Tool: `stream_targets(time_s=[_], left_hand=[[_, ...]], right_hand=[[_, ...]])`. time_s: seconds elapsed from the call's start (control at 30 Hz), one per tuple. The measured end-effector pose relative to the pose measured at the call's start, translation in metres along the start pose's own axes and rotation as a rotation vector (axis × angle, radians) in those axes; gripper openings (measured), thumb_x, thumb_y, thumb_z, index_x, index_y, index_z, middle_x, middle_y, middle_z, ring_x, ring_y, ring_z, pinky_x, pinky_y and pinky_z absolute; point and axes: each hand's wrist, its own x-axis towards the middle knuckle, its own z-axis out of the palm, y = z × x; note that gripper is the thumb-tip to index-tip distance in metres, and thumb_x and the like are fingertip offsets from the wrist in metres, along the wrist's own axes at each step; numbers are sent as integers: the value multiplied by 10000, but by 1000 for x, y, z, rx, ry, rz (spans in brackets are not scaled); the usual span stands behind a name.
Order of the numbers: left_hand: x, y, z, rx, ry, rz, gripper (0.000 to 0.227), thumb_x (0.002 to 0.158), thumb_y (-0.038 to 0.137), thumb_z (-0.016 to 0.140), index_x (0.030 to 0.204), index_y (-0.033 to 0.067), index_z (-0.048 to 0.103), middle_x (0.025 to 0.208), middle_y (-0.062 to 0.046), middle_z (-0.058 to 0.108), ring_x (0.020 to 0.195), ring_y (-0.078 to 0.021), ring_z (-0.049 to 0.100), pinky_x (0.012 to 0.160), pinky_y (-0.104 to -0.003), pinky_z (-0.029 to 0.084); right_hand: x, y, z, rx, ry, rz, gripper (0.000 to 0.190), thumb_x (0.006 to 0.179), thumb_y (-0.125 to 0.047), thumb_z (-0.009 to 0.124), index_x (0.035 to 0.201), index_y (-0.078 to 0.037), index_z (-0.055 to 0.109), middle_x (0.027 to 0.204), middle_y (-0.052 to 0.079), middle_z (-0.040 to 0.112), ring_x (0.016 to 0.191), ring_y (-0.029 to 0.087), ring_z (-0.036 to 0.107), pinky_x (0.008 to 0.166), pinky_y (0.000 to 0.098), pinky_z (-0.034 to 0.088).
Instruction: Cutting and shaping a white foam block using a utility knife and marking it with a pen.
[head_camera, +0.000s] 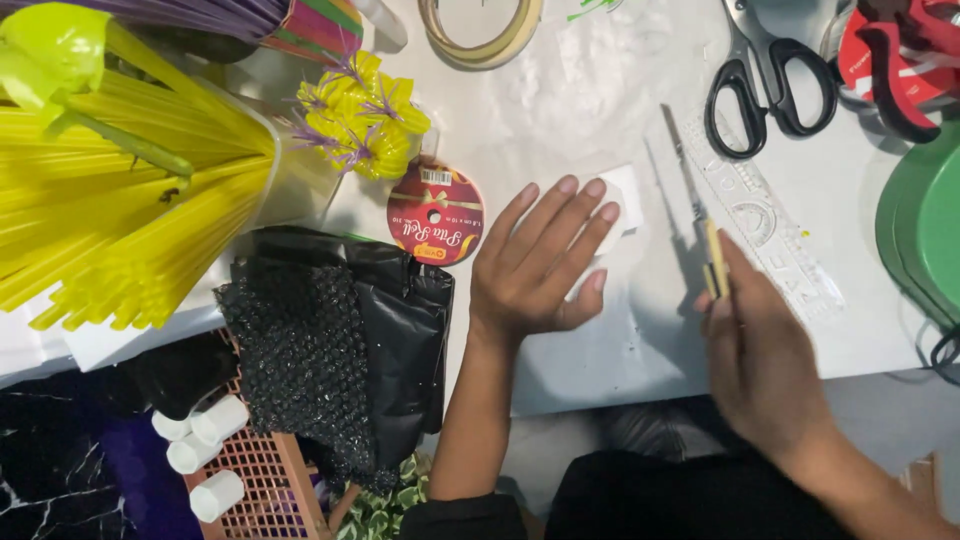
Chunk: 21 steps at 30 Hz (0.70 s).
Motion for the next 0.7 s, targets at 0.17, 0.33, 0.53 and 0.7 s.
stream_targets(time_s=[0.17, 0.33, 0.53, 0.7], left_hand=[[1, -2, 0, 5, 13, 13, 311, 1057, 214, 514, 1237, 59, 714, 1271, -129, 716, 1160, -316, 742, 1039, -453, 583], [-2, -6, 1, 22, -9, 39, 321, 1055, 286, 581, 1281, 98, 709, 1305, -125, 705, 1183, -309, 743, 1045, -441, 587], [-2, -5, 6, 19, -15, 56, 272, 1060, 218, 661, 1291, 78, 689, 1315, -114, 694, 1212, -312, 724, 1024, -426, 643], [-1, -3, 9, -49, -4, 21, 262, 1041, 169, 676, 1281, 63, 679, 1314, -135, 688, 1217, -335, 716, 1018, -440, 647]], right_hand=[[-31, 26, 35, -33, -87, -161, 744, 961, -21, 473, 1635, 3, 157, 1096, 198, 548, 890, 334, 575, 821, 433, 488], [-36, 30, 52, -131, -87, -131, 848, 889, 35, 543, 1653, -85, 194, 1162, 145, 524, 770, 303, 603, 621, 450, 496], [-34, 24, 53, -174, -115, -98, 851, 900, -5, 540, 1658, -94, 163, 1159, 152, 517, 739, 347, 609, 567, 496, 486], [-30, 18, 53, -125, -225, 2, 833, 955, -85, 493, 1673, -136, 74, 1110, 184, 475, 713, 476, 575, 682, 521, 479]])
